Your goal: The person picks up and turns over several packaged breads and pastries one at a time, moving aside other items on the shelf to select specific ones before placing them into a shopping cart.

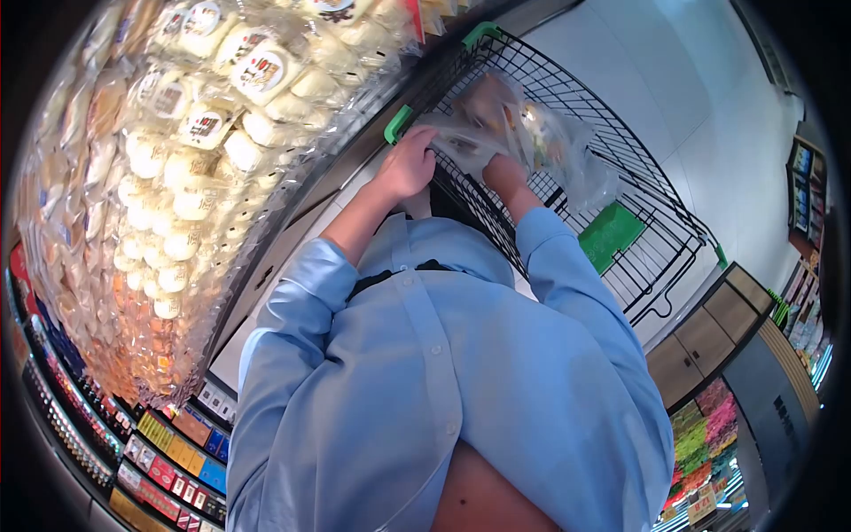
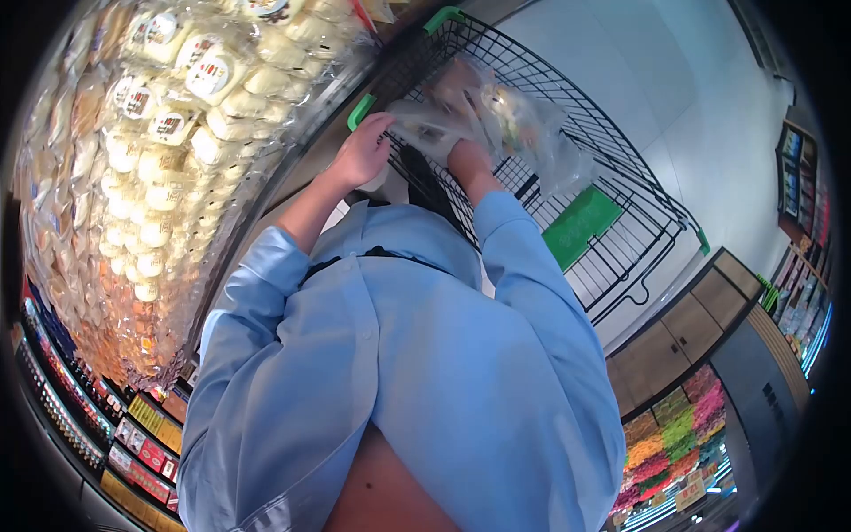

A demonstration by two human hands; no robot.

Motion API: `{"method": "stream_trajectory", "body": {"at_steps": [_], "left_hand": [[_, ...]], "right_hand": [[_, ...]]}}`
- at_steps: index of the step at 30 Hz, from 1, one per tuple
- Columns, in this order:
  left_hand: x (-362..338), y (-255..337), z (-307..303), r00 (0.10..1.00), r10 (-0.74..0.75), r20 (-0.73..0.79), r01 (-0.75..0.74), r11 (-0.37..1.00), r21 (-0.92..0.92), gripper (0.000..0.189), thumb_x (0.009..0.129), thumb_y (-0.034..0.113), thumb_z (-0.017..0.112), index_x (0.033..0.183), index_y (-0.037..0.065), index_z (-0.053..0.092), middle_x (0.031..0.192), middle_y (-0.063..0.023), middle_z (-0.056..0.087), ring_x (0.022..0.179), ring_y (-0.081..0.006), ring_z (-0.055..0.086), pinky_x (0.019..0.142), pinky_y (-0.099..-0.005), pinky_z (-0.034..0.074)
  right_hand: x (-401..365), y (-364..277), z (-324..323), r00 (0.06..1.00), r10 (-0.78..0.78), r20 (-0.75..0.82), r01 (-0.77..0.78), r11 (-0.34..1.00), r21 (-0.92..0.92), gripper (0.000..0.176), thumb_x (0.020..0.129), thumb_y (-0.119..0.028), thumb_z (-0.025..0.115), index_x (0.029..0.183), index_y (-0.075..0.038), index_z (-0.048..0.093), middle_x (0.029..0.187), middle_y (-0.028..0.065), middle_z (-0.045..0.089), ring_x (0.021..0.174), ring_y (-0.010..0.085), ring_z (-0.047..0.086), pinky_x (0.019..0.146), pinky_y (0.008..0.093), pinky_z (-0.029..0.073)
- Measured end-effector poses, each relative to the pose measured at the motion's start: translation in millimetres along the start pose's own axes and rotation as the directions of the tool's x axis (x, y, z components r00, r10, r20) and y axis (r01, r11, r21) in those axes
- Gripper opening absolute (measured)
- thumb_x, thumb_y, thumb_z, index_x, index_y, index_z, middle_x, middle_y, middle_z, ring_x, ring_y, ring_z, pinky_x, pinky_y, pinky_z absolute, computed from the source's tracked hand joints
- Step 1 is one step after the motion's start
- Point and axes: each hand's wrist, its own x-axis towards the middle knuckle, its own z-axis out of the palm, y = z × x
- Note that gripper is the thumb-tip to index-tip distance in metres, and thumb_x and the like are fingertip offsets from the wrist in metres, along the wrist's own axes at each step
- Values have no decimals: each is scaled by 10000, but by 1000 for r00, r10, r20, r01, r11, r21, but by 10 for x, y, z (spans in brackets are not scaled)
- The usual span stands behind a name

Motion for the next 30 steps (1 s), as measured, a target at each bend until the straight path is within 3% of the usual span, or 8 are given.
{"method": "stream_trajectory", "body": {"at_steps": [3, 6, 8, 9, 12, 18, 21, 30], "left_hand": [[45, 35, -55, 997, 52, -59, -53, 999, -12, 415, 888, 75, 517, 1277, -60, 574, 1348, -232, 552, 1240, -386, 547, 1059, -407, 448], [16, -41, -42, 996, 52, -69, -51, 999, 9, 433, 885, 118, 539, 1284, -46, 580, 1344, -234, 557, 1226, -393, 556, 1044, -417, 463], [-13, -185, -3, 999, 18, -31, -15, 996, 87, 442, 881, 144, 552, 1286, -29, 588, 1340, -233, 562, 1213, -398, 563, 1031, -425, 474], [-28, -292, 22, 1000, -13, 5, 12, 988, 153, 443, 878, 154, 557, 1285, -19, 592, 1337, -232, 564, 1207, -401, 567, 1024, -430, 479], [-86, -420, 30, 993, -94, 71, 77, 975, 208, 419, 874, 173, 568, 1256, 5, 607, 1318, -224, 575, 1182, -403, 580, 1001, -447, 492], [-156, -519, 123, 998, -54, 20, 50, 984, 169, 423, 886, 188, 561, 1271, 15, 589, 1311, -209, 580, 1185, -393, 584, 994, -463, 497], [-178, -517, 157, 990, -106, 88, 83, 968, 236, 462, 886, 183, 583, 1309, -5, 574, 1311, -237, 576, 1184, -414, 579, 1007, -462, 487], [-252, -346, 79, 986, -131, 106, 106, 972, 210, 474, 893, 201, 593, 1343, 51, 594, 1410, -269, 514, 1269, -421, 536, 1076, -447, 448]], "right_hand": [[-79, -75, 13, 996, -13, 85, 20, 996, -87, 298, 888, -175, 569, 1092, -16, 716, 1089, 222, 721, 1029, 352, 702, 867, 471, 552], [-169, -169, -54, 817, -340, 466, 568, 611, -551, 258, 865, -188, 600, 919, 26, 734, 904, 187, 744, 792, 317, 732, 700, 414, 575], [-249, -384, -157, 891, -175, 419, 210, 977, -39, 244, 855, -187, 611, 848, 31, 721, 791, 154, 722, 643, 271, 692, 603, 359, 549], [-287, -486, -199, 896, -83, 437, -28, 970, 243, 244, 850, -187, 616, 812, 33, 714, 735, 138, 711, 568, 247, 672, 555, 332, 535], [-390, -651, -240, 890, -137, 434, -77, 894, 441, 270, 865, -154, 545, 752, 32, 705, 635, 136, 686, 503, 243, 662, 521, 363, 544], [-519, -695, -284, 932, -156, 326, -88, 776, 624, 231, 884, -198, 599, 822, 16, 661, 665, 99, 674, 511, 173, 620, 456, 321, 475], [-360, -442, -97, 894, -125, 430, -131, 845, 518, 246, 900, -230, 602, 882, 8, 660, 673, 87, 665, 522, 167, 615, 461, 306, 464], [-469, -416, -308, 892, -110, 439, -198, 778, 597, 266, 936, -299, 610, 1017, -50, 656, 739, 77, 654, 526, 153, 587, 463, 288, 459]]}}
